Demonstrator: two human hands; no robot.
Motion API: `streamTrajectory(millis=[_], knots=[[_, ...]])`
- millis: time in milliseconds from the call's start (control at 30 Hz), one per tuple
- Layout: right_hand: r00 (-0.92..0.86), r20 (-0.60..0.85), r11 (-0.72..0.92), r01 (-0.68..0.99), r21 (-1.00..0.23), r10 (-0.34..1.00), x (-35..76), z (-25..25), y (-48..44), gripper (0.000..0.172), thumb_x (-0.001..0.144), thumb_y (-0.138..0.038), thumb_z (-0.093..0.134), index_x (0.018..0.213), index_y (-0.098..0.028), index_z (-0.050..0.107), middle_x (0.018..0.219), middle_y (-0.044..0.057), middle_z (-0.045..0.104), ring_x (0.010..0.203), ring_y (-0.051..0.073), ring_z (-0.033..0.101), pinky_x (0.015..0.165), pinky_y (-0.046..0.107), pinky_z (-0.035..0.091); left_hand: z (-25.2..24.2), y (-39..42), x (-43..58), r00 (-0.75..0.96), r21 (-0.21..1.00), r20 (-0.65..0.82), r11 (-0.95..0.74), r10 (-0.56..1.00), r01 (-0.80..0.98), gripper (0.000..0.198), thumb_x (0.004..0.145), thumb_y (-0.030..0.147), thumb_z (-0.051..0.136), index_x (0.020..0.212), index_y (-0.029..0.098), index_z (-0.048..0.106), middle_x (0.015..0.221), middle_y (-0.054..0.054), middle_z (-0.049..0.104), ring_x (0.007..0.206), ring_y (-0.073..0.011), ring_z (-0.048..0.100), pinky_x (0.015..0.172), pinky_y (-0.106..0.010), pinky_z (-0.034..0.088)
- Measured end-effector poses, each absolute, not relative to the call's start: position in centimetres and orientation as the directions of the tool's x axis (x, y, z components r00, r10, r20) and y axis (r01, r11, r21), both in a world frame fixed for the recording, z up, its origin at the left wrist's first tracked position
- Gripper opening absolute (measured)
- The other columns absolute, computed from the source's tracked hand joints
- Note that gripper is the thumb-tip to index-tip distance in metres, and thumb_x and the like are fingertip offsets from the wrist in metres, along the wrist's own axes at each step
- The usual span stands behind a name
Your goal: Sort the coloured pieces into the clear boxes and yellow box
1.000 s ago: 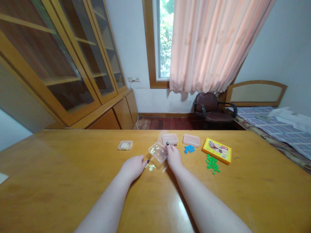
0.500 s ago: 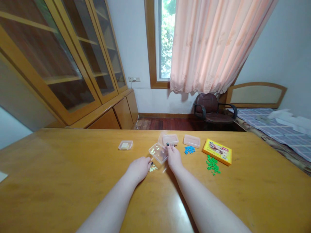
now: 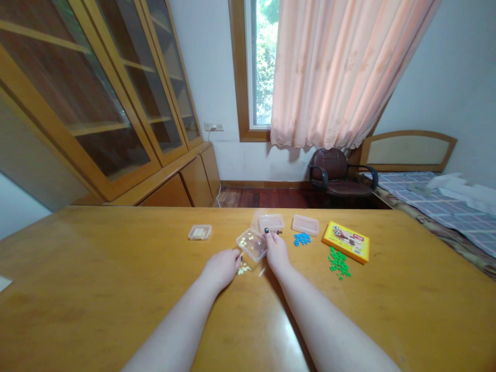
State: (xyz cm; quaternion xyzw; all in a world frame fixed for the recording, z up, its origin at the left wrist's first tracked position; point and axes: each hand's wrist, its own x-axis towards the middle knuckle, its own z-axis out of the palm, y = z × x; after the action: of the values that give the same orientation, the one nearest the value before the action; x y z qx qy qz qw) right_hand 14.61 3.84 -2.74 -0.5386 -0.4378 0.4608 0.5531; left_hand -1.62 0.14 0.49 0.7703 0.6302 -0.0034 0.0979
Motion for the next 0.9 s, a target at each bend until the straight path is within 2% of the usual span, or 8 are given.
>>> streamTrajectory(millis=[267,400,500,900], knots=[[0.181,0.024,0.025,0.0,-1.0,0.983,14.52,-3.56,4.27,0.039,0.071,-0.05,0.046,0.072,-0.014,0.061,0.071,0.006,0.065,0.069,0.019,0.057,0.062,0.026,0.041,0.48,0.14,-1.63,0.229,0.161,-0.108,-0.211,0.967,0.964,0.027,0.083,0.032,0.033,0.083,0.021,0.058,0.083,-0.007,0.064,0.073,-0.0179,0.059,0.06,-0.026,0.038],[0.142,0.014,0.018,-0.023,-1.0,0.99,14.42,-3.58,4.2,0.04,0.072,-0.052,0.045,0.074,-0.015,0.06,0.073,0.007,0.065,0.07,0.019,0.058,0.062,0.027,0.042,0.64,0.04,-1.68,0.202,0.174,-0.101,-0.183,0.974,0.968,0.034,0.085,0.04,0.03,0.084,0.021,0.058,0.085,-0.008,0.065,0.075,-0.0192,0.059,0.061,-0.027,0.039],[0.117,0.025,0.027,-0.013,-1.0,0.993,14.44,-3.3,4.01,0.039,0.073,-0.051,0.044,0.076,-0.015,0.06,0.074,0.007,0.065,0.072,0.02,0.058,0.063,0.027,0.042,0.75,0.02,-1.71,0.205,0.182,-0.108,-0.184,0.973,0.966,0.032,0.083,0.043,0.034,0.084,0.02,0.057,0.085,-0.007,0.064,0.075,-0.0195,0.059,0.059,-0.026,0.039],[0.142,0.027,0.026,0.011,-1.0,0.99,14.48,-3.55,4.05,0.043,0.073,-0.054,0.044,0.079,-0.015,0.062,0.076,0.007,0.066,0.07,0.019,0.059,0.062,0.027,0.042,0.54,0.06,-1.7,0.183,0.168,-0.113,-0.163,0.977,0.972,0.027,0.083,0.033,0.035,0.086,0.019,0.058,0.085,-0.008,0.064,0.075,-0.0192,0.06,0.063,-0.026,0.041]])
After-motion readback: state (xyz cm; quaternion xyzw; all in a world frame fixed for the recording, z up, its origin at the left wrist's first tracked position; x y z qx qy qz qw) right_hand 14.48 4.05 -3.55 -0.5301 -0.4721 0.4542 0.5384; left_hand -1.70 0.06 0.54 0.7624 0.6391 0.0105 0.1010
